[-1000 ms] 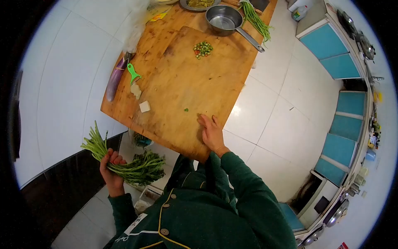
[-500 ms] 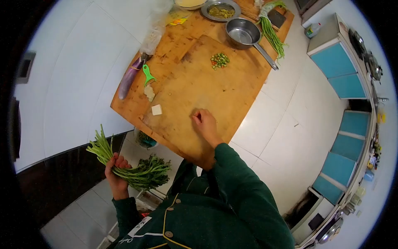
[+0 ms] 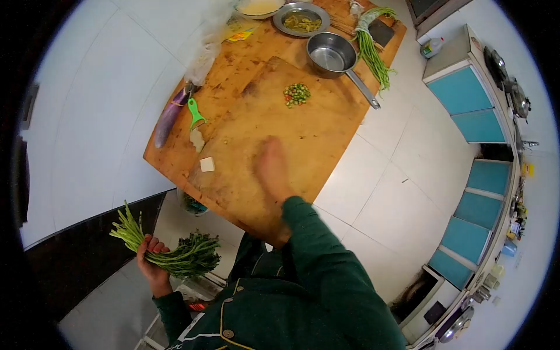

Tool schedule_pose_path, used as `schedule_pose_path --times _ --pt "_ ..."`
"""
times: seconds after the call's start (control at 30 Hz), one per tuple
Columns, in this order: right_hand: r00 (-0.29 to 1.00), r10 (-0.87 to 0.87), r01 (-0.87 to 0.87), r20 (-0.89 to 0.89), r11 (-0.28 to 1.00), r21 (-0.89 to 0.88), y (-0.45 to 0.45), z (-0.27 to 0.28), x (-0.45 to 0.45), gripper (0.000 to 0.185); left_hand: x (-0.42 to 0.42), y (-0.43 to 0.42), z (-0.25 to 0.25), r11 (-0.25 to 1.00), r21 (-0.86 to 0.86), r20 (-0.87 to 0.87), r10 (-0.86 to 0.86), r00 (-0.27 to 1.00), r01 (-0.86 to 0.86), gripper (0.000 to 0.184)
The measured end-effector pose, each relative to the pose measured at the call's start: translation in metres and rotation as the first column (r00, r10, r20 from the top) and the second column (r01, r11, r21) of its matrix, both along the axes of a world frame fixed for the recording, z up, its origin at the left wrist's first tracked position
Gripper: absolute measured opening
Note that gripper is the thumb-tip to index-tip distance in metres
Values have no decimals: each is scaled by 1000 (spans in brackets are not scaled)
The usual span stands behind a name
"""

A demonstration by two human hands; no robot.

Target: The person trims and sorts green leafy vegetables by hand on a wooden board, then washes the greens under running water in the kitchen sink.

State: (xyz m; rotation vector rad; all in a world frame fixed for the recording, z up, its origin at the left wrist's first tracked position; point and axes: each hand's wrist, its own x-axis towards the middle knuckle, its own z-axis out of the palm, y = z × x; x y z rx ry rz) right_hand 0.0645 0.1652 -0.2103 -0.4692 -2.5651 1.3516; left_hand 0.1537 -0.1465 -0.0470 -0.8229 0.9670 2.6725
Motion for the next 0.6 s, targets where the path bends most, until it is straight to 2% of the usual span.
schedule_pose_path --times 0.03,0.1,0.13,0.2,0.33,0.4,0.5,0.6 --pt "995 -85 88 -48 993 81 33 4 3 25 -1 1 -1 1000 4 -3 0 1000 0 15" --pt "991 -103 116 -80 975 187 76 -4 6 26 -4 9 1 1000 -28 8 -10 1000 10 14" --pt "992 -106 118 -75 975 186 84 -10 12 26 -6 13 3 998 -64 16 -26 1000 27 14" --pt "994 98 -113 56 859 499 90 -13 18 33 -11 18 6 998 -53 18 -37 999 38 14" --pt "986 20 -90 168 904 418 93 -13 24 36 -16 24 8 996 -89 38 -27 999 30 13" --pt "1000 -8 -7 29 879 478 94 -13 22 37 -18 27 9 996 -77 34 -34 999 36 13" --pt "995 75 -95 64 909 407 98 -9 23 37 -20 27 7 997 -52 5 -53 999 53 14" --pt "999 31 -46 40 880 472 99 -7 21 36 -21 28 6 997 -27 -11 -76 997 75 16"
